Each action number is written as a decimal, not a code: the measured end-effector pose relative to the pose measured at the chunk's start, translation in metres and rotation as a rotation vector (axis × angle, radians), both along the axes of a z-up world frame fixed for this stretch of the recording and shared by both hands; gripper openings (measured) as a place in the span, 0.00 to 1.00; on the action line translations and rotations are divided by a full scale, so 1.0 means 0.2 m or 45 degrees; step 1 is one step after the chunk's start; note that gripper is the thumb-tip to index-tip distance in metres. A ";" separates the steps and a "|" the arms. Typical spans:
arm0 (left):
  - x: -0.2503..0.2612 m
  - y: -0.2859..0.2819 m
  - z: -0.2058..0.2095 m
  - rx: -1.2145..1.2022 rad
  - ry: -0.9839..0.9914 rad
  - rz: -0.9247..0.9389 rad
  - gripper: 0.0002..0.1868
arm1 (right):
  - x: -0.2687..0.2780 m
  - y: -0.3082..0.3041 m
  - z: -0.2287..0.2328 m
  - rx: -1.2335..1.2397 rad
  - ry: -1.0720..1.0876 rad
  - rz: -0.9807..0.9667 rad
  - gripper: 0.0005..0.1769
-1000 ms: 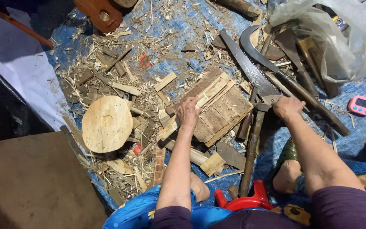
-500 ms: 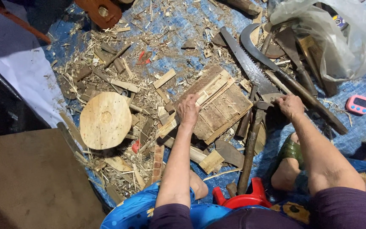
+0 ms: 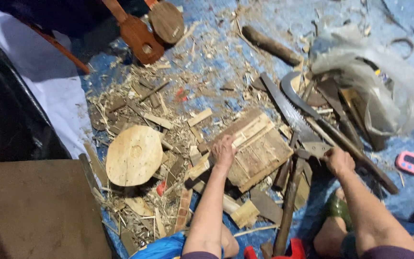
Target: Shaping and refining wooden components for a musical instrument using hand tools
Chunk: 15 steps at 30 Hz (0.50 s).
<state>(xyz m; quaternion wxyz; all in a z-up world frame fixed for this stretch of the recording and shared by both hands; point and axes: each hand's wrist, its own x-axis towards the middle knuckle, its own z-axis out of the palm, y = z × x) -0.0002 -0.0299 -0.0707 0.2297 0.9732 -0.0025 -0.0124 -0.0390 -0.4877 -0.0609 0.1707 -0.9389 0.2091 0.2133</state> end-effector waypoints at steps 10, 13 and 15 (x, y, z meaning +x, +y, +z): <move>0.03 -0.01 -0.07 0.040 -0.125 0.016 0.36 | 0.03 0.03 -0.05 -0.246 -0.150 0.597 0.29; 0.03 0.00 -0.06 0.011 -0.095 -0.002 0.35 | 0.07 0.01 -0.23 -0.576 -0.291 0.792 0.26; 0.04 0.01 -0.01 0.025 -0.078 -0.022 0.34 | 0.12 0.03 -0.18 -0.621 -0.325 0.808 0.13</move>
